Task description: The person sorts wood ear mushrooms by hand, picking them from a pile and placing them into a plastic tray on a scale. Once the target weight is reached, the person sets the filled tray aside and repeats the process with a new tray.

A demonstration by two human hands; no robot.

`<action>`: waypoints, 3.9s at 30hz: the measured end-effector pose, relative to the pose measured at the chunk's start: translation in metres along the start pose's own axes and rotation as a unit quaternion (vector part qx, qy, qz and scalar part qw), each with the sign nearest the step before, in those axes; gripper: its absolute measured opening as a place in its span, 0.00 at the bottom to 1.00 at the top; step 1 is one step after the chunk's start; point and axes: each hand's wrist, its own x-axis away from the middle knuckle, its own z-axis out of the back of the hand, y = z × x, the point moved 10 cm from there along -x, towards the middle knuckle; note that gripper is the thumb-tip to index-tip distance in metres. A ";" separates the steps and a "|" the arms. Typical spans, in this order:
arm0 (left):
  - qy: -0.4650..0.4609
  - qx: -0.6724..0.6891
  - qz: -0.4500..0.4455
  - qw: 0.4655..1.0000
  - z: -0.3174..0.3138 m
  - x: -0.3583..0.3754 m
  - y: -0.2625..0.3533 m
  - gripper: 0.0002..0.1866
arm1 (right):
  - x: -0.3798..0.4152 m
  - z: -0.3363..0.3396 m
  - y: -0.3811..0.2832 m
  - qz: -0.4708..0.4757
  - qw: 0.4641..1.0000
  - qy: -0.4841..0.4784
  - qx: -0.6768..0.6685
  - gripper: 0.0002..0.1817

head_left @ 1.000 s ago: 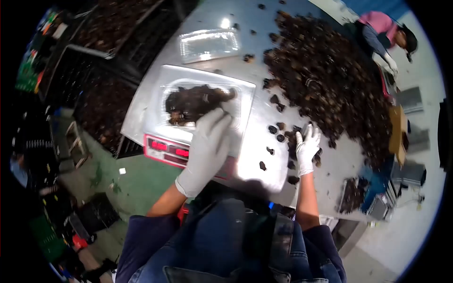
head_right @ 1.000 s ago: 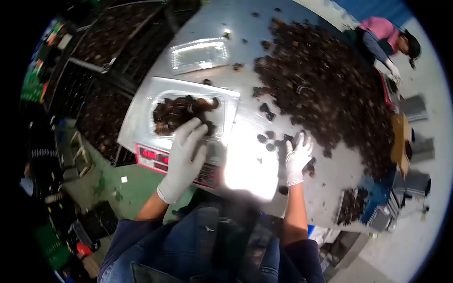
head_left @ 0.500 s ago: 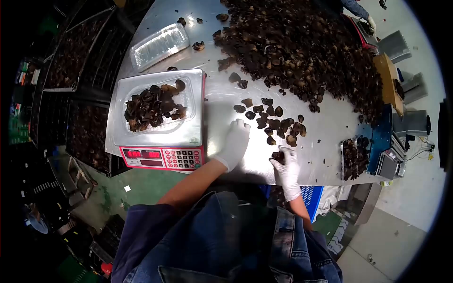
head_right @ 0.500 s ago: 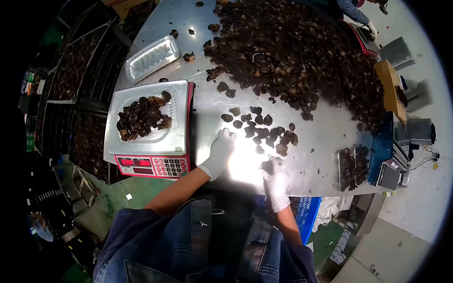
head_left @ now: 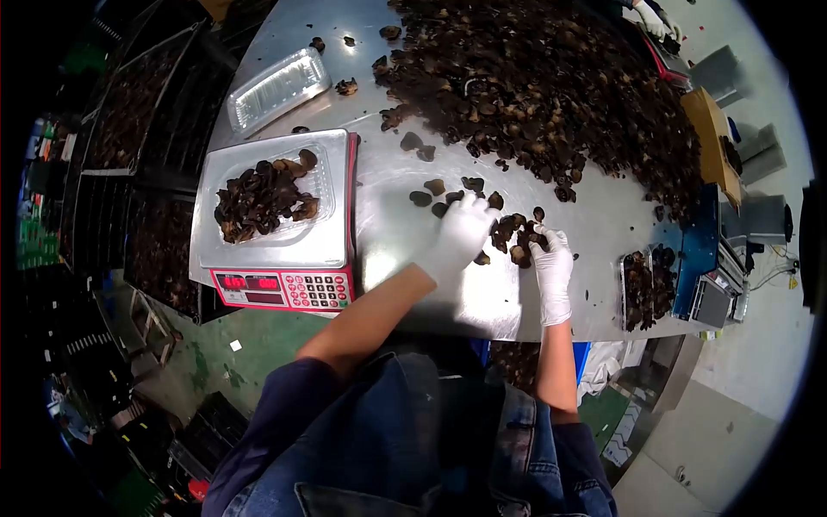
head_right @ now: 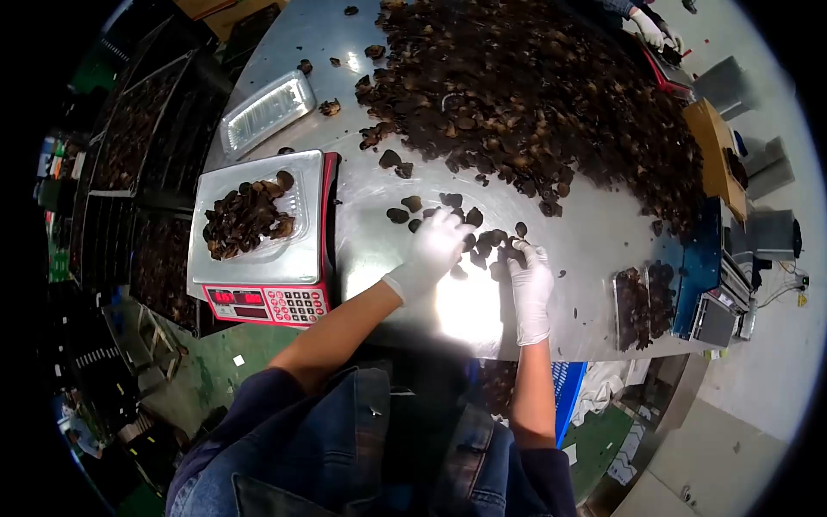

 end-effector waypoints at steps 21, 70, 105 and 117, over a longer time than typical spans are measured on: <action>0.091 0.157 0.078 0.980 0.068 0.004 0.008 0.04 | 0.062 -0.004 -0.026 -0.039 0.999 0.024 -0.016 0.06; -0.054 0.072 0.062 0.994 0.005 0.142 -0.003 0.07 | 0.110 0.011 -0.021 0.068 0.975 -0.137 0.163 0.08; 0.390 -0.044 0.422 0.817 0.289 0.291 -0.243 0.17 | 0.017 -0.094 -0.227 0.153 0.973 -0.116 -0.130 0.18; 0.288 0.085 0.614 0.730 0.243 0.291 -0.254 0.20 | -0.013 -0.210 -0.290 0.110 0.920 -0.124 -0.355 0.31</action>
